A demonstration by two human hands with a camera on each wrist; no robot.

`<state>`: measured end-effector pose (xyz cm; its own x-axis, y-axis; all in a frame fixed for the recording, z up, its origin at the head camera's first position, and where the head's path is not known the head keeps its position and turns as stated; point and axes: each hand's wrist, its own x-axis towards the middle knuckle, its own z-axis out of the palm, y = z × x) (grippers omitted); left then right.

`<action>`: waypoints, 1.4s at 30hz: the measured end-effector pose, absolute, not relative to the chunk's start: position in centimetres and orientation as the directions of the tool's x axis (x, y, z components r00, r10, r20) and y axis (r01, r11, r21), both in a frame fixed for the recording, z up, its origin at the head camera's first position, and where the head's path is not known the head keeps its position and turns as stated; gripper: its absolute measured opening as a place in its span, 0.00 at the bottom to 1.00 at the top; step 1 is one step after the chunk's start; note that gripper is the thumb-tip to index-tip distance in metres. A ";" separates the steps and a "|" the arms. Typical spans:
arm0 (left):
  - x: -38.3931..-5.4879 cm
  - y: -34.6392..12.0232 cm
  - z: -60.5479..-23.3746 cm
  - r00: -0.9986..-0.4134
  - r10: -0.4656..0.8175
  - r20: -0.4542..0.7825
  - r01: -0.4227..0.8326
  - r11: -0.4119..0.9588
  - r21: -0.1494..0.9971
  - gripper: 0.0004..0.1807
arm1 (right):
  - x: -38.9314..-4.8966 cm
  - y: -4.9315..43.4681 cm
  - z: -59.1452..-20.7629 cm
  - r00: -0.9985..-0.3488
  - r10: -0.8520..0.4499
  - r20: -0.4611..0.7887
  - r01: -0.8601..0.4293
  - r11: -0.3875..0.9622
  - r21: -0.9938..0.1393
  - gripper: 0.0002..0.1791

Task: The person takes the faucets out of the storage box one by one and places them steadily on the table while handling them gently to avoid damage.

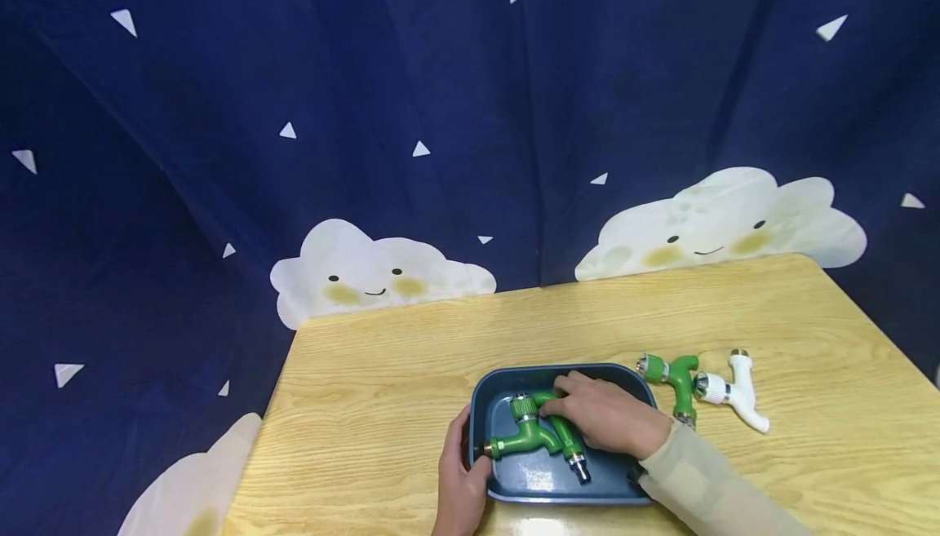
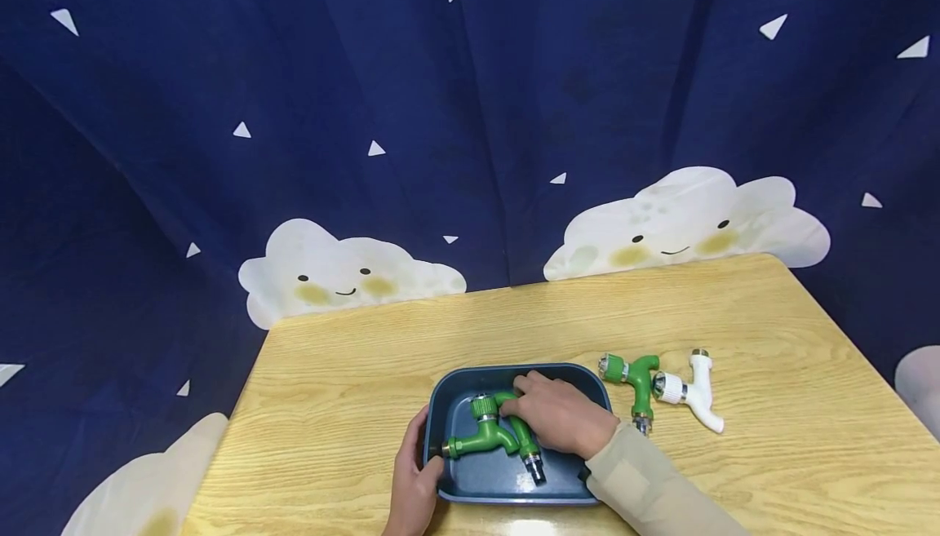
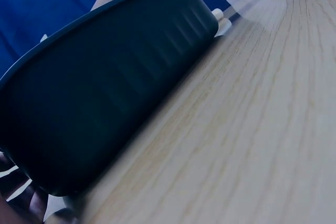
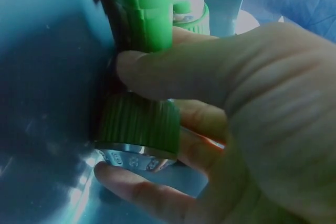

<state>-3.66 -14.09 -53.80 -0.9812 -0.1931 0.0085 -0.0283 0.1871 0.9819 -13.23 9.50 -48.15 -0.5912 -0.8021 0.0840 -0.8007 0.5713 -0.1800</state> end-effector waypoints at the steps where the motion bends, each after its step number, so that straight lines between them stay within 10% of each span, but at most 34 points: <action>1: -3.6 -14.1 -53.8 -0.981 -0.194 0.008 -0.029 0.185 0.982 0.42 | -13.2 9.5 -48.2 -0.587 -0.805 0.087 -0.804 0.566 -0.182 0.22; 42: -3.7 -14.2 -54.1 -0.980 -0.198 0.012 -0.025 0.180 0.983 0.42 | -13.4 9.7 -47.7 -0.562 -0.822 0.094 -0.820 0.539 -0.192 0.16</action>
